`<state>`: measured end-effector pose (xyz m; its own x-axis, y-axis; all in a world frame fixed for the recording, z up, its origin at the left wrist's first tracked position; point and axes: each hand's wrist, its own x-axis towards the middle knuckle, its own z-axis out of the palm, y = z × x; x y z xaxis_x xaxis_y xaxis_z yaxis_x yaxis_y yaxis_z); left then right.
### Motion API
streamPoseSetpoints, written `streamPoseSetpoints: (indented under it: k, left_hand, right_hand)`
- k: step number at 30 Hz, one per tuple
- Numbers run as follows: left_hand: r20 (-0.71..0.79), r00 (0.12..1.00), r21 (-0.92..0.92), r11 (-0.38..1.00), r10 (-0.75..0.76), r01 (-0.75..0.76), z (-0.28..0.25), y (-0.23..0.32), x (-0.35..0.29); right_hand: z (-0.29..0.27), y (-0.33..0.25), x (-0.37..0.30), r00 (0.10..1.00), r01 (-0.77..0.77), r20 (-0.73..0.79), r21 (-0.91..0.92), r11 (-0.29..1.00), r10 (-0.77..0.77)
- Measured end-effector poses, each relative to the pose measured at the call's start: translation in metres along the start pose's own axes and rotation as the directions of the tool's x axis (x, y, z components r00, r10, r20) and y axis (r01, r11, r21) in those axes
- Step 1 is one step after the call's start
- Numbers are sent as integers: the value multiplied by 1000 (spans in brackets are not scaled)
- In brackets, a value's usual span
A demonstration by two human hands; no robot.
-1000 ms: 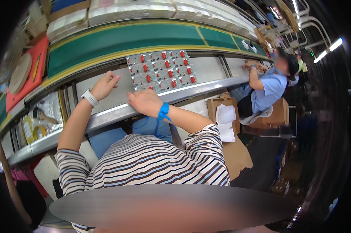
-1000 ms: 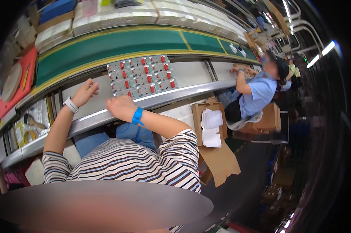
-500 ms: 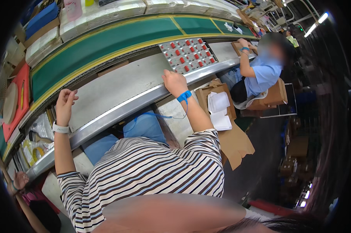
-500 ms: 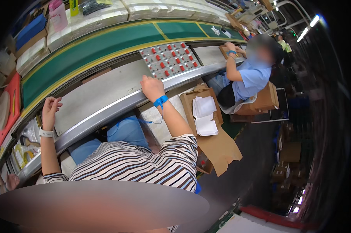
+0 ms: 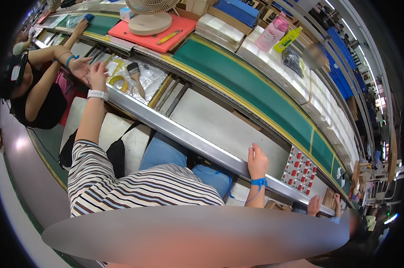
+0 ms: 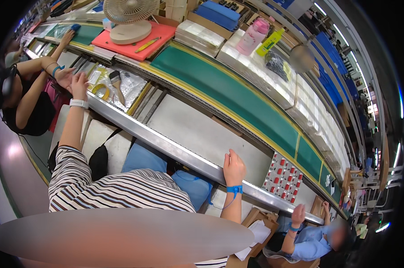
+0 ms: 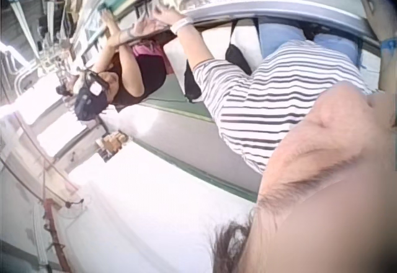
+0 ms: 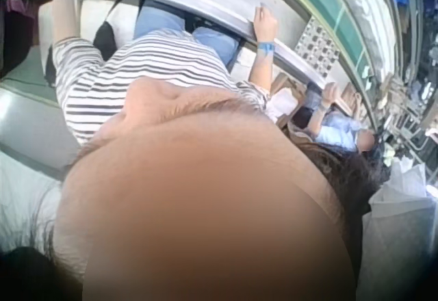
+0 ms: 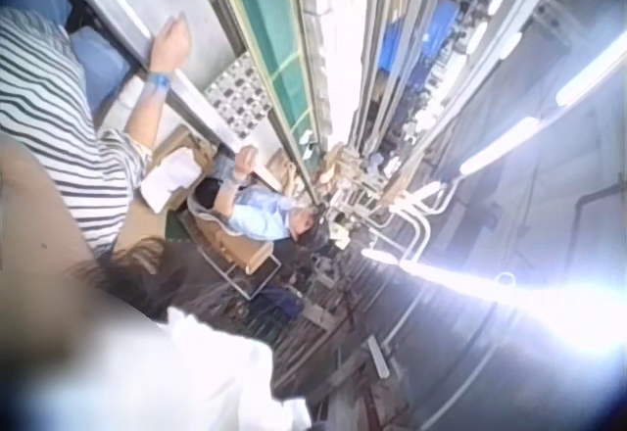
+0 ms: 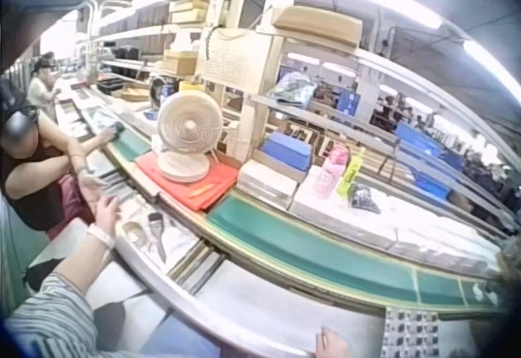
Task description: Assembling small electronic components onto a tray and checking a document.
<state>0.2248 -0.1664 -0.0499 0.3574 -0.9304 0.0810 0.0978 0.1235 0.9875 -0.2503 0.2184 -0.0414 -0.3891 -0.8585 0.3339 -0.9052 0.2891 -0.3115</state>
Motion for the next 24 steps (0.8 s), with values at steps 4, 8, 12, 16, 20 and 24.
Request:
streamPoseSetpoints:
  k: [4,8,12,16,20,24]
  left_hand:
    - [71,683,595,519,727,-614,-30,35,1]
    - [47,663,795,373,747,-477,-88,21,38]
    - [375,743,834,148,555,-532,-90,-26,56]
    - [232,929,893,316,288,-321,-91,-15,61]
    - [472,827,561,619,307,-550,-10,-23,37]
    - [946,303,164,978,-119,-128,167,30,-235]
  right_hand:
    - [-2,-7,5,1000,4,25,-19,1000,-3]
    - [1,-14,12,998,56,14,36,998,-56]
    - [7,-6,7,993,115,-23,86,990,-113]
    - [1,-8,12,990,-3,142,54,999,-5]
    - [-4,-34,16,974,216,-123,222,951,-192]
    - [-16,-59,19,876,429,-325,189,883,-356]
